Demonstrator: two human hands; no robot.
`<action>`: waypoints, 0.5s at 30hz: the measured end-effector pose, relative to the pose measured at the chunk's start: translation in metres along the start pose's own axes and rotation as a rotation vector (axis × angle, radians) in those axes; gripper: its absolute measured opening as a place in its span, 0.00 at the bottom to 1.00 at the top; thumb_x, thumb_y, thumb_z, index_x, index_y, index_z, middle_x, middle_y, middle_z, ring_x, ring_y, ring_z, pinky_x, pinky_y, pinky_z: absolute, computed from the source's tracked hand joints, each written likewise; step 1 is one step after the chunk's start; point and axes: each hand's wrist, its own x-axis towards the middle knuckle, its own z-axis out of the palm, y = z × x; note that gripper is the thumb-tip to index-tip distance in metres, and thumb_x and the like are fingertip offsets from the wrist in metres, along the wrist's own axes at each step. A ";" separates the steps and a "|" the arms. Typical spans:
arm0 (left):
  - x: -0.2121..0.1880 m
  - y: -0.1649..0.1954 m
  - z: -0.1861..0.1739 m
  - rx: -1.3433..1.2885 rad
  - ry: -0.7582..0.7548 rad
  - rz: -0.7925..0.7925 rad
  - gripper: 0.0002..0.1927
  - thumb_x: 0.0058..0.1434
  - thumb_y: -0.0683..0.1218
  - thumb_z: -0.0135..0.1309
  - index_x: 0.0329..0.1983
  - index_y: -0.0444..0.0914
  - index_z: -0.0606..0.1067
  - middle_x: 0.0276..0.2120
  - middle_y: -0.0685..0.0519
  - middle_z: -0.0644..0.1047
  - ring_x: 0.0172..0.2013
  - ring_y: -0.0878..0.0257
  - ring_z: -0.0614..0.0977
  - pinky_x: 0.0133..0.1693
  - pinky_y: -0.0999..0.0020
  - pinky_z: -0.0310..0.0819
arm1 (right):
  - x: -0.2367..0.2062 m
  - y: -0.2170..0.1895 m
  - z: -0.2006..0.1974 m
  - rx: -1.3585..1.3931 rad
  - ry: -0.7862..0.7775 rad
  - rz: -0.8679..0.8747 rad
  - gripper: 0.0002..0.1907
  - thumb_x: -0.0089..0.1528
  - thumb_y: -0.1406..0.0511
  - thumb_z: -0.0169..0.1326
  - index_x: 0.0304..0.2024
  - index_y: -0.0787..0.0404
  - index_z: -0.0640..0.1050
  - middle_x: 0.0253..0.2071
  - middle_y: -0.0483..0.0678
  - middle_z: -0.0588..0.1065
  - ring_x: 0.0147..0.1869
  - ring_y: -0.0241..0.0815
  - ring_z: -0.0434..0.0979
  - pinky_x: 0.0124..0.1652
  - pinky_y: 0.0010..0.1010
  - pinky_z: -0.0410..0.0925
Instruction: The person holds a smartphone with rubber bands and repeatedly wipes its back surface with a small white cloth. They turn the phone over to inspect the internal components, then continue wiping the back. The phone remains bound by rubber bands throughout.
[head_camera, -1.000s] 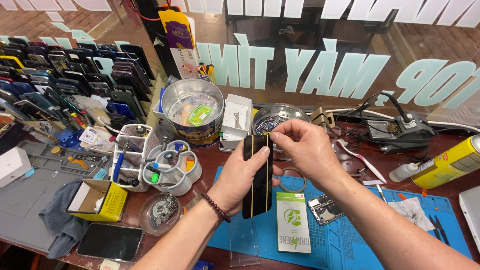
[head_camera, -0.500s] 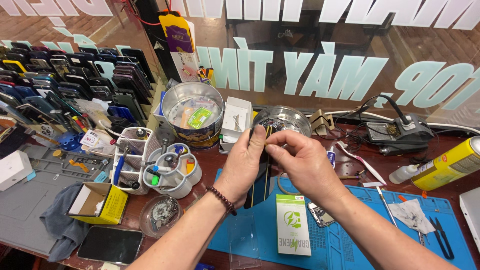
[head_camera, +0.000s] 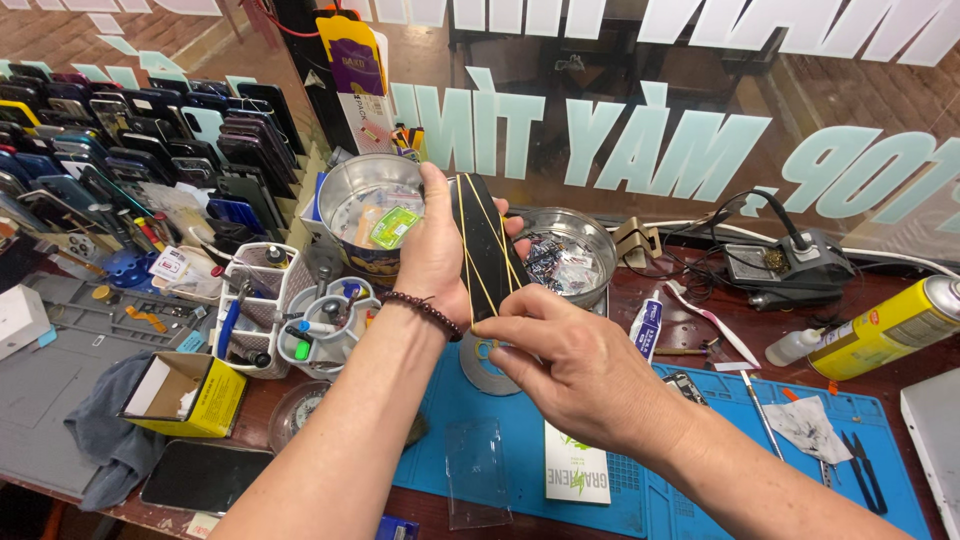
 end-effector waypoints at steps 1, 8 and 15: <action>0.000 0.001 -0.001 -0.029 -0.003 -0.010 0.36 0.62 0.73 0.40 0.44 0.36 0.69 0.36 0.48 0.76 0.34 0.57 0.81 0.33 0.54 0.82 | -0.001 -0.003 0.000 -0.044 -0.010 0.006 0.12 0.61 0.65 0.57 0.48 0.57 0.81 0.41 0.46 0.76 0.39 0.45 0.81 0.37 0.36 0.72; 0.010 -0.002 -0.018 -0.143 -0.008 -0.119 0.40 0.62 0.77 0.37 0.40 0.35 0.70 0.33 0.47 0.75 0.31 0.55 0.78 0.33 0.56 0.81 | -0.007 -0.005 0.016 -0.415 0.112 -0.159 0.16 0.56 0.69 0.57 0.48 0.57 0.79 0.42 0.45 0.75 0.42 0.46 0.76 0.39 0.40 0.69; 0.014 -0.009 -0.034 -0.322 0.194 -0.151 0.40 0.61 0.77 0.39 0.45 0.35 0.67 0.37 0.49 0.72 0.39 0.57 0.76 0.43 0.51 0.80 | -0.014 -0.007 0.044 -0.396 0.200 -0.077 0.29 0.56 0.68 0.58 0.61 0.67 0.73 0.38 0.49 0.72 0.39 0.50 0.73 0.38 0.42 0.67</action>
